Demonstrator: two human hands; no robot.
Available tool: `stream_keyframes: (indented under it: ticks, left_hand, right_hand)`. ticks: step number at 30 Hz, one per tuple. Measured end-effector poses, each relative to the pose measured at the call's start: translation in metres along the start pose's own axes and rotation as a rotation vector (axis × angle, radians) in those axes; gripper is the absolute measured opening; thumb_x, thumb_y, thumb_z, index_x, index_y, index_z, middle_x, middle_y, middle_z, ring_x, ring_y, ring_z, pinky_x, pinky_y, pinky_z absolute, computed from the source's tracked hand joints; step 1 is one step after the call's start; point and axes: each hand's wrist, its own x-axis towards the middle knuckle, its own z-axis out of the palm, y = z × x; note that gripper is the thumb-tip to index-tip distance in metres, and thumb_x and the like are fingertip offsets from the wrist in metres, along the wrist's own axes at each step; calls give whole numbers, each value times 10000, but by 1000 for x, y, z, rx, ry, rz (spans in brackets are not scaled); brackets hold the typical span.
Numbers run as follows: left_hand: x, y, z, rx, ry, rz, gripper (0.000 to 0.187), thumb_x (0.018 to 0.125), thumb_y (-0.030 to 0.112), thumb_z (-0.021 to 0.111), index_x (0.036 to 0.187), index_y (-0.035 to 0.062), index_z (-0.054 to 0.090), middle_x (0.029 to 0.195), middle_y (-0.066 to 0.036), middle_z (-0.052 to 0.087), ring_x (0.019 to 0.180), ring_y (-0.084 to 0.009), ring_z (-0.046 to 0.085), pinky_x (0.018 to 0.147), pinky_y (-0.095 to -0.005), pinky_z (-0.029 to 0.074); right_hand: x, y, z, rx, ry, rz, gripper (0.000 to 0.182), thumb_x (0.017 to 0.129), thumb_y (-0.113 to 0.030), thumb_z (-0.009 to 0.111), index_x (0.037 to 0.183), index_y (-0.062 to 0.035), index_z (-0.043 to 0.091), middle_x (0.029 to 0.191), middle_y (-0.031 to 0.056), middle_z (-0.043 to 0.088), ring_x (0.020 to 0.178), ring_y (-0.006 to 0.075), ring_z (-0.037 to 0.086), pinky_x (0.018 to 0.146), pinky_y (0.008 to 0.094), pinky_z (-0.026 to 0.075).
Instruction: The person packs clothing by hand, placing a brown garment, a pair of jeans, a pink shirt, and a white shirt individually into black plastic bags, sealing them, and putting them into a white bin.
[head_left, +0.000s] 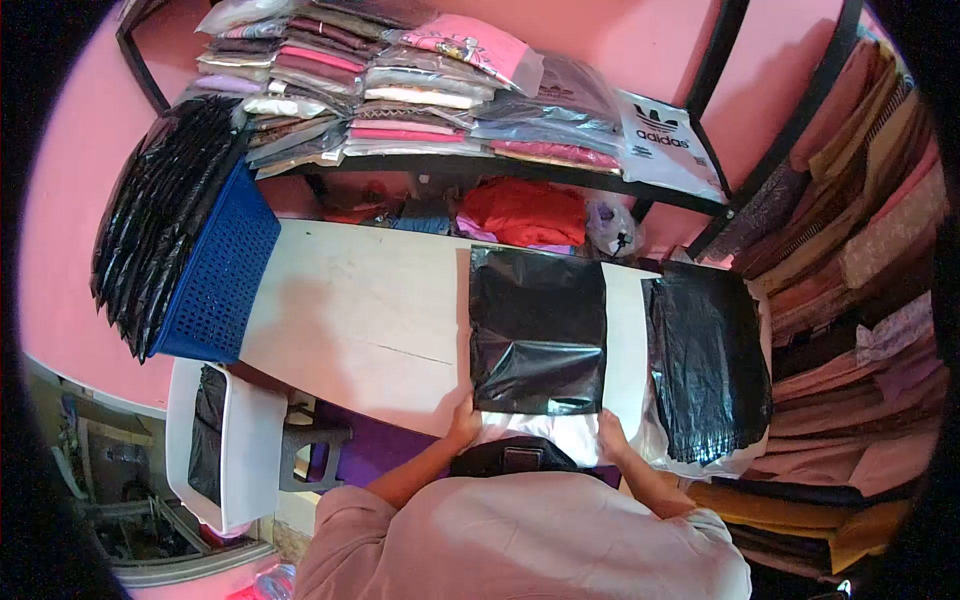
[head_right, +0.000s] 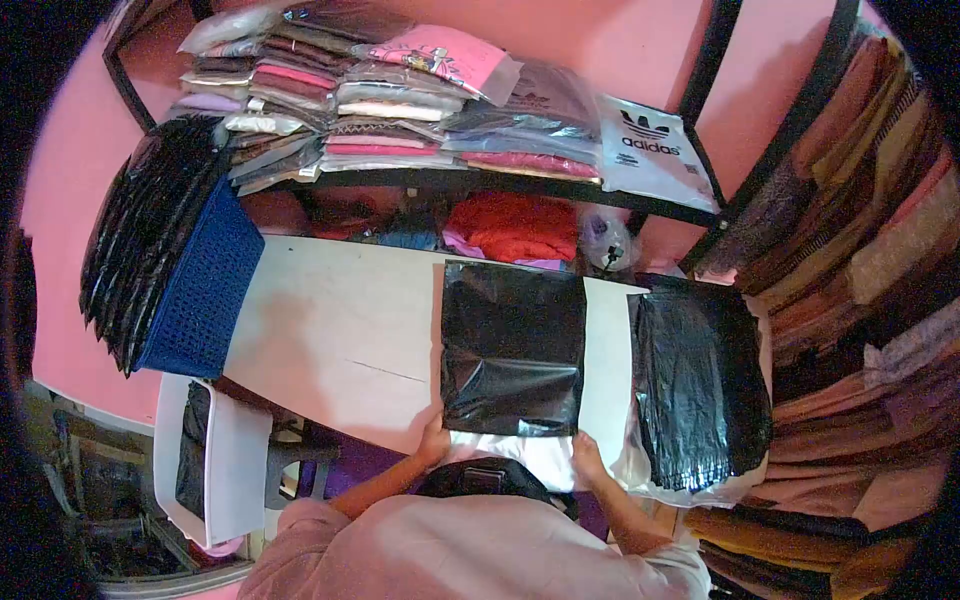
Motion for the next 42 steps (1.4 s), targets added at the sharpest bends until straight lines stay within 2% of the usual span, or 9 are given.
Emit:
stream_keyframes:
  ticks: [3,4,7,17,21,28,36,40,42]
  left_hand:
    - [54,56,-7,127,-70,-306,385,822,127,418,1190,14,427,1112,-210,519,1096,-304,466,906,-347,355]
    - [91,-44,-8,42,3,37,401,799,141,480,1181,23,458,981,-115,587,898,-223,548,805,-324,433]
    - [144,149,-63,-129,-447,-480,338,820,168,496,1113,1,515,975,-80,587,865,-136,546,764,-282,451]
    - [127,295,-159,171,-811,242,116,735,129,576,726,25,626,657,14,575,596,-57,501,524,-231,406]
    - [118,325,-163,126,-613,-294,209,770,192,514,626,51,570,507,-11,495,444,-75,457,408,-215,356]
    - [152,316,-166,333,-616,51,325,761,286,528,560,34,573,483,-35,517,422,-88,455,406,-257,340]
    - [120,325,-159,510,39,519,200,681,153,498,580,-13,449,481,-157,379,420,-187,407,435,-346,316]
    - [63,214,-122,754,-75,221,156,634,180,558,613,26,547,577,-208,503,558,-341,537,520,-430,404]
    - [49,105,-92,880,-212,282,177,659,222,594,664,45,601,654,-172,578,630,-342,576,579,-438,458]
  right_hand:
    - [31,-54,5,529,-138,140,300,901,-252,342,960,-62,567,835,66,587,758,127,562,659,303,481]
    - [36,-86,5,531,-150,83,293,898,-253,362,969,-52,563,874,75,594,794,136,570,683,310,488]
    - [24,-183,-10,307,-191,-305,262,887,-232,412,936,-39,582,866,52,607,753,113,575,636,277,488]
    - [-74,-294,-44,24,-255,-391,198,818,-159,511,697,-15,574,590,-2,567,468,42,486,414,188,376]
    - [-137,-331,-24,-10,-236,-382,239,806,-156,417,653,-24,545,481,57,526,379,103,474,351,214,341]
    - [-107,-346,-23,-94,-126,-498,253,825,-190,441,649,-29,526,564,100,576,447,131,525,405,233,391]
    - [-131,-330,-28,-357,34,-875,241,829,-153,452,641,-14,511,622,48,564,545,85,530,492,233,426]
    - [-119,-213,-24,-652,70,-612,166,770,-131,516,678,0,557,587,74,547,530,124,493,515,277,407]
    - [-71,-106,-18,-917,161,-437,234,763,-232,539,700,-10,577,624,176,580,594,311,581,541,410,446]
